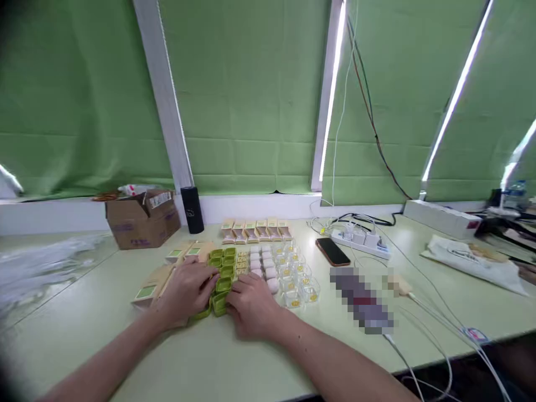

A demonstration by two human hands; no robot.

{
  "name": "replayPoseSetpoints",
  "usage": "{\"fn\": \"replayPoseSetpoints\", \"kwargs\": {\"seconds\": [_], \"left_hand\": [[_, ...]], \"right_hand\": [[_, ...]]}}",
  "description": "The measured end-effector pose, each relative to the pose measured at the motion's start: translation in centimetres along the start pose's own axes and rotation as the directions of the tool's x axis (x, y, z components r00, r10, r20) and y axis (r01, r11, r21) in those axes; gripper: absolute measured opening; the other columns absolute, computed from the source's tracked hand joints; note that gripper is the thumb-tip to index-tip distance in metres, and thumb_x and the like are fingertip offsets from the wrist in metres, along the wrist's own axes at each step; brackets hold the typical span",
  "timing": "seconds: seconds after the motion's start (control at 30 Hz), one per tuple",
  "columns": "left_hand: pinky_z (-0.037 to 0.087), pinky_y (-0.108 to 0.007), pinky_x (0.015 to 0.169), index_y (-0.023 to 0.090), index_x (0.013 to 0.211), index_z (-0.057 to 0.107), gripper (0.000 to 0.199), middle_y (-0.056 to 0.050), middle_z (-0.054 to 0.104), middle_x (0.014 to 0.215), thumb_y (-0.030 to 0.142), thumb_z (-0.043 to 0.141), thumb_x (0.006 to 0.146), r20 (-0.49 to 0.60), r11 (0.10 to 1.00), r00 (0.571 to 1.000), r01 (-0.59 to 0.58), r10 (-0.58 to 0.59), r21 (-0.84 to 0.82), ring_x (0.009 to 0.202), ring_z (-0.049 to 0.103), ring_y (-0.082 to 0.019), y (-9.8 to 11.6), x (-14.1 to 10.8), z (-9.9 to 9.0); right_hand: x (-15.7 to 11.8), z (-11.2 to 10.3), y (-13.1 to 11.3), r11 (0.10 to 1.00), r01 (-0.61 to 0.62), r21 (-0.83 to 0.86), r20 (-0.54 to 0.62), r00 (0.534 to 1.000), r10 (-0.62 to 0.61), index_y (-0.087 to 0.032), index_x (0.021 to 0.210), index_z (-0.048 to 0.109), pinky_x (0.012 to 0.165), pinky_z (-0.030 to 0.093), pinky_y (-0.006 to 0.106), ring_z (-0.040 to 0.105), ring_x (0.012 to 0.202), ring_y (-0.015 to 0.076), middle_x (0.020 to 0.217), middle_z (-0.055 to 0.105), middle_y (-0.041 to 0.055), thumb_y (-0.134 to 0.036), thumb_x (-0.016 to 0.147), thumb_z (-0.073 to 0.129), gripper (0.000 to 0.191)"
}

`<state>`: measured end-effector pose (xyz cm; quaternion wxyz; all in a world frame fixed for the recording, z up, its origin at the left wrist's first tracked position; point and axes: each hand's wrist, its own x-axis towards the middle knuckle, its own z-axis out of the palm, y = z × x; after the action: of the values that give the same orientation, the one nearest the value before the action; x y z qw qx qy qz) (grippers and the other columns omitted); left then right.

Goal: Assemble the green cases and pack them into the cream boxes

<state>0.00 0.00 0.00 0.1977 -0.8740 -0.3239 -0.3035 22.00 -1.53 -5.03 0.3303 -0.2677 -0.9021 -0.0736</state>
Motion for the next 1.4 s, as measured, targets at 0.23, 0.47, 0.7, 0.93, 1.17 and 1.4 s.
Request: {"fn": "replayPoseSetpoints", "kwargs": {"seconds": [0.23,0.47,0.7,0.93,1.17,1.4], "left_hand": [[0.032,-0.036,0.07,0.019,0.075,0.057,0.026,0.0,0.061,0.063,0.015,0.047,0.099,-0.017,1.0,1.0,-0.024,0.024,-0.012,0.057,0.051,-0.018,-0.1,0.0,0.1],[0.03,-0.036,0.068,0.02,0.072,0.055,0.029,0.001,0.059,0.06,0.016,0.047,0.099,-0.019,1.0,1.0,-0.018,0.018,-0.004,0.055,0.05,-0.017,-0.1,-0.1,0.2],[0.035,-0.038,0.07,0.019,0.087,0.062,0.018,0.0,0.063,0.067,0.013,0.049,0.098,-0.057,0.998,0.997,-0.045,0.043,-0.043,0.06,0.055,-0.019,-0.1,-0.1,0.1],[0.048,-0.045,0.089,0.017,0.116,0.061,0.025,-0.01,0.071,0.099,0.007,0.053,0.095,-0.165,0.988,0.985,-0.078,0.056,-0.134,0.094,0.063,-0.026,0.2,0.0,0.0],[0.05,-0.051,0.101,0.02,0.139,0.053,0.05,-0.015,0.067,0.123,0.001,0.049,0.093,-0.213,0.978,0.976,-0.094,0.054,-0.184,0.117,0.061,-0.03,0.8,0.1,-0.1],[0.051,-0.052,0.109,0.019,0.14,0.052,0.047,-0.015,0.067,0.129,0.004,0.053,0.095,-0.218,0.98,0.976,-0.06,0.017,-0.191,0.125,0.06,-0.03,1.7,0.9,-0.3]], "right_hand": [[0.2,-0.2,-0.2,1.0,-0.005,-0.025,0.039,0.999,0.006,-0.021,0.08,0.065,0.072,0.039,0.035,0.054,0.082,0.0208,0.082,0.065,0.0025,-0.016,0.081,0.066,0.005],[0.2,-0.4,-0.4,1.0,-0.019,-0.022,0.057,0.998,0.02,-0.021,0.079,0.065,0.072,0.04,0.035,0.056,0.084,0.0215,0.085,0.066,0.0033,-0.016,0.079,0.067,0.005],[0.3,-0.8,-0.4,1.0,-0.013,0.019,0.004,1.0,0.013,-0.021,0.08,0.066,0.071,0.043,0.035,0.054,0.082,0.0222,0.083,0.064,0.0042,-0.012,0.08,0.065,0.009],[0.6,-2.0,0.1,0.993,-0.058,0.104,-0.195,0.978,0.077,-0.021,0.095,0.067,0.075,0.051,0.037,0.059,0.097,0.0255,0.109,0.062,0.0111,-0.009,0.089,0.058,0.017],[0.9,-2.3,0.8,0.956,-0.088,0.28,-0.253,0.954,0.161,-0.023,0.107,0.063,0.09,0.06,0.04,0.065,0.118,0.026,0.131,0.06,0.0157,-0.006,0.097,0.048,0.025],[1.1,-1.9,1.9,0.916,-0.11,0.387,-0.379,0.886,0.267,-0.026,0.105,0.064,0.105,0.056,0.042,0.061,0.132,0.0254,0.135,0.065,0.0128,-0.01,0.1,0.05,0.022]]}}
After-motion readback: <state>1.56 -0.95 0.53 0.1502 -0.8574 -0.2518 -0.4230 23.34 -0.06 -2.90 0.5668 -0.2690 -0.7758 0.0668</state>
